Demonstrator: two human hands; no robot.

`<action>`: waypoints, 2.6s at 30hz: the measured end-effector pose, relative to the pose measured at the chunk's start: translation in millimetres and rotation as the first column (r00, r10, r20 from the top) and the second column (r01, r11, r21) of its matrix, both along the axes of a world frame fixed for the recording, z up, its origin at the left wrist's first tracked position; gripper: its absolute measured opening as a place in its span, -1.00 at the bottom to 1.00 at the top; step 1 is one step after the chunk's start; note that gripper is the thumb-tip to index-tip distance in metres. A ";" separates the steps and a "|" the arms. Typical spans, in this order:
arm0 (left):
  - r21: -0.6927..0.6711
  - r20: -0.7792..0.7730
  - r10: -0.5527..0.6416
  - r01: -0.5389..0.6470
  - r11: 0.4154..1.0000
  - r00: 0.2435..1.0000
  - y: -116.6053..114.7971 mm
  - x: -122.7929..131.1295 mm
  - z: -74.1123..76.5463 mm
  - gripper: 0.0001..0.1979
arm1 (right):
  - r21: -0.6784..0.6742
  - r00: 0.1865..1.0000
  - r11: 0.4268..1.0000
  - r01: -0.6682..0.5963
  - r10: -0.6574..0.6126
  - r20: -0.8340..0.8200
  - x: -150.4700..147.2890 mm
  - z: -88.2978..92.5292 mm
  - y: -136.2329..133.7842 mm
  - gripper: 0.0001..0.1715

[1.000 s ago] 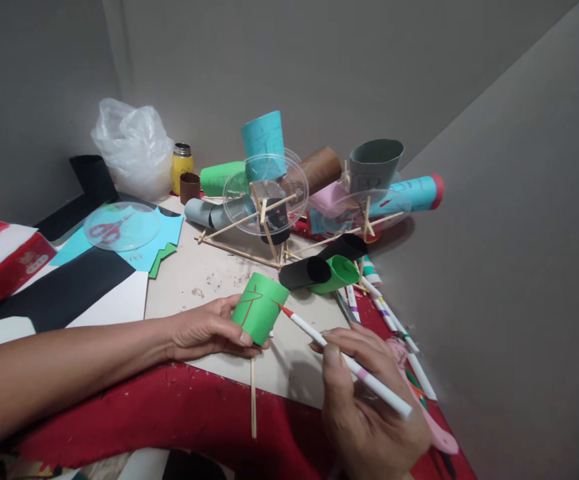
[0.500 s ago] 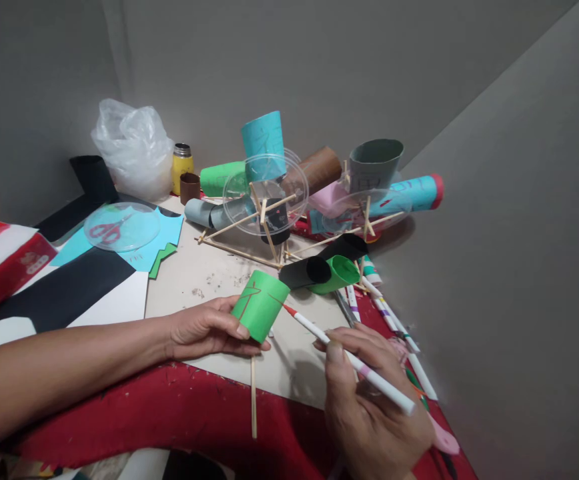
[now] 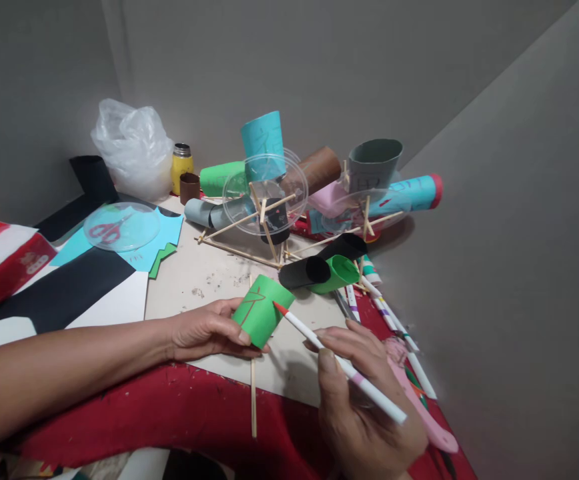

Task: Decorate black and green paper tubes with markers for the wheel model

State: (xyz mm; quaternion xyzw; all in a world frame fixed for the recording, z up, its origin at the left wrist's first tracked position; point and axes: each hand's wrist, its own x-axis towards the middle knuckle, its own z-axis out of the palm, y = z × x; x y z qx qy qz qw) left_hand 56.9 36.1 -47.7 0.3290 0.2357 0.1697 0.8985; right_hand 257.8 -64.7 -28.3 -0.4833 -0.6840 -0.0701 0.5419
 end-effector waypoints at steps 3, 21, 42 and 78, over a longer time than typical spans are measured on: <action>0.003 0.002 -0.005 0.005 1.000 1.000 0.7 0.0 0.0 -0.30 | 0.014 1.000 1.000 -0.024 0.024 0.014 0.8 0.4 0.5 -0.67; -0.061 0.128 -0.011 0.019 0.998 0.992 5.3 -2.4 -8.5 -0.36 | 0.025 0.998 0.998 0.050 -0.049 -0.040 6.1 3.0 0.7 -0.83; -0.044 0.069 -0.019 0.022 0.999 0.997 4.9 -1.4 -8.8 -0.41 | 0.054 0.996 0.996 -0.077 0.074 0.056 -1.6 4.2 -4.2 -0.71; -0.050 0.095 0.005 0.000 0.999 0.995 6.9 -3.5 -8.8 -0.42 | 0.046 0.999 0.999 -0.002 -0.001 0.048 3.2 4.9 -6.7 -0.75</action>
